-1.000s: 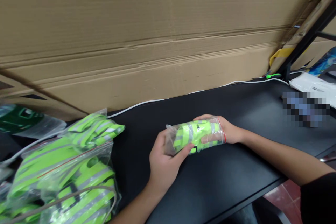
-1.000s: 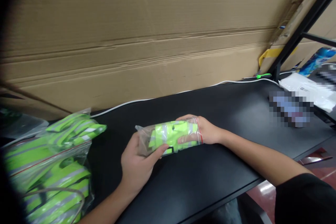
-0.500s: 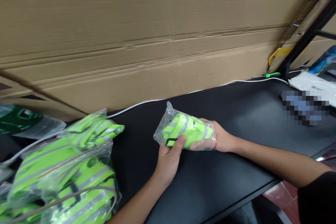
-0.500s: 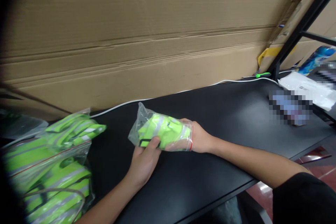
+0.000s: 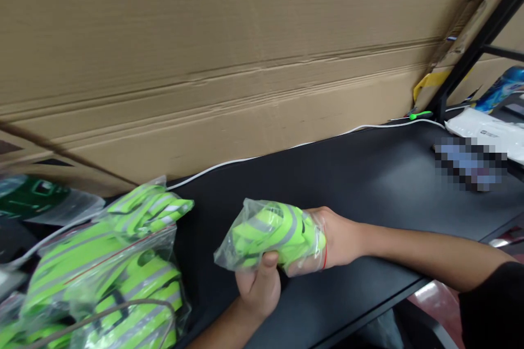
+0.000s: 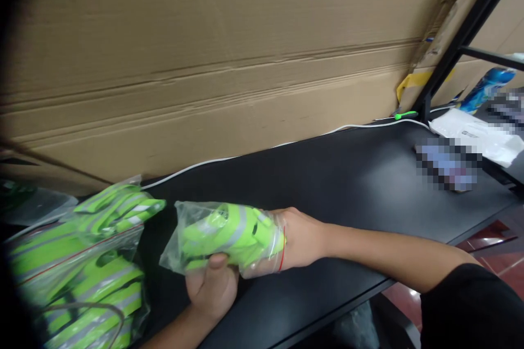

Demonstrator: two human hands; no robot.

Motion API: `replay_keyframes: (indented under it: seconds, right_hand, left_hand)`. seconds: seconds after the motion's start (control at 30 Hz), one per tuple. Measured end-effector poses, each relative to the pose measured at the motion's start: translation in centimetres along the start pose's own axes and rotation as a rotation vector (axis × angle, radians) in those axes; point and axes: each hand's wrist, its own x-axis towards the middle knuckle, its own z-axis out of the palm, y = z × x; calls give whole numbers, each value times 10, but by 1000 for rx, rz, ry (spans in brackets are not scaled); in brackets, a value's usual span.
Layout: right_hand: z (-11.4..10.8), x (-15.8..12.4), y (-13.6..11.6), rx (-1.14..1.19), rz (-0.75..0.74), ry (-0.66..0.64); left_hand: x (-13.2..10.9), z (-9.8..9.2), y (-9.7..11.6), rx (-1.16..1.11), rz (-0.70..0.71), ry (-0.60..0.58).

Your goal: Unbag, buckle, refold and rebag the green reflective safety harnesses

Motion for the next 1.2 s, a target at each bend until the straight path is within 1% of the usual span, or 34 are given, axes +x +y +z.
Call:
replay_keyframes:
  seconds: [0.07,0.13,0.2,0.27,0.37,0.4,0.43,0.47,0.53,0.6,0.63,0.67,0.73,0.77,0.83,1.0,1.1,1.2]
  right_hand:
    - [-3,0,-1,124,19,-58]
    - [-6,0,-1,222,41,-113]
    - [-8,0,0,283,58,-171]
    - [-9,-1,3,297,74,-219]
    - [-12,-2,12,286,114,-197]
    - [-13,-2,16,284,113,-182]
    - [-15,-1,19,279,98,-165]
    - [-18,0,22,272,79,-138]
    - [-24,3,26,267,67,-77]
    - [-30,5,26,294,116,-39]
    - [-32,5,26,314,151,-38]
    - [-34,5,25,330,178,-46]
    - [-35,5,24,341,189,-46]
    - [-36,5,24,340,182,-38]
    - [-38,5,24,337,172,-49]
    - [-57,1,18,310,252,-181]
    - [-70,-4,10,293,308,-247]
    - [-78,-8,4,249,345,-273]
  left_hand:
    - [2,-2,-8,-11,64,-37]
    - [3,-3,-13,-7,133,-45]
    - [1,-2,-15,42,196,-42]
    - [0,-1,-14,116,255,-27]
    - [2,-3,-10,242,286,-42]
    - [5,-4,-8,277,270,-58]
    - [8,-6,-6,310,227,-101]
    - [12,-7,-3,336,160,-168]
    - [21,-8,3,362,-19,-348]
    - [28,-5,8,345,-184,-507]
    - [30,-3,10,325,-246,-557]
    - [31,-1,12,300,-288,-583]
    - [31,4,13,267,-334,-614]
    - [31,6,14,258,-337,-612]
    - [31,8,15,238,-312,-565]
    - [29,9,17,246,-272,-498]
    - [26,6,15,198,-235,-377]
    - [27,3,9,82,-152,-264]
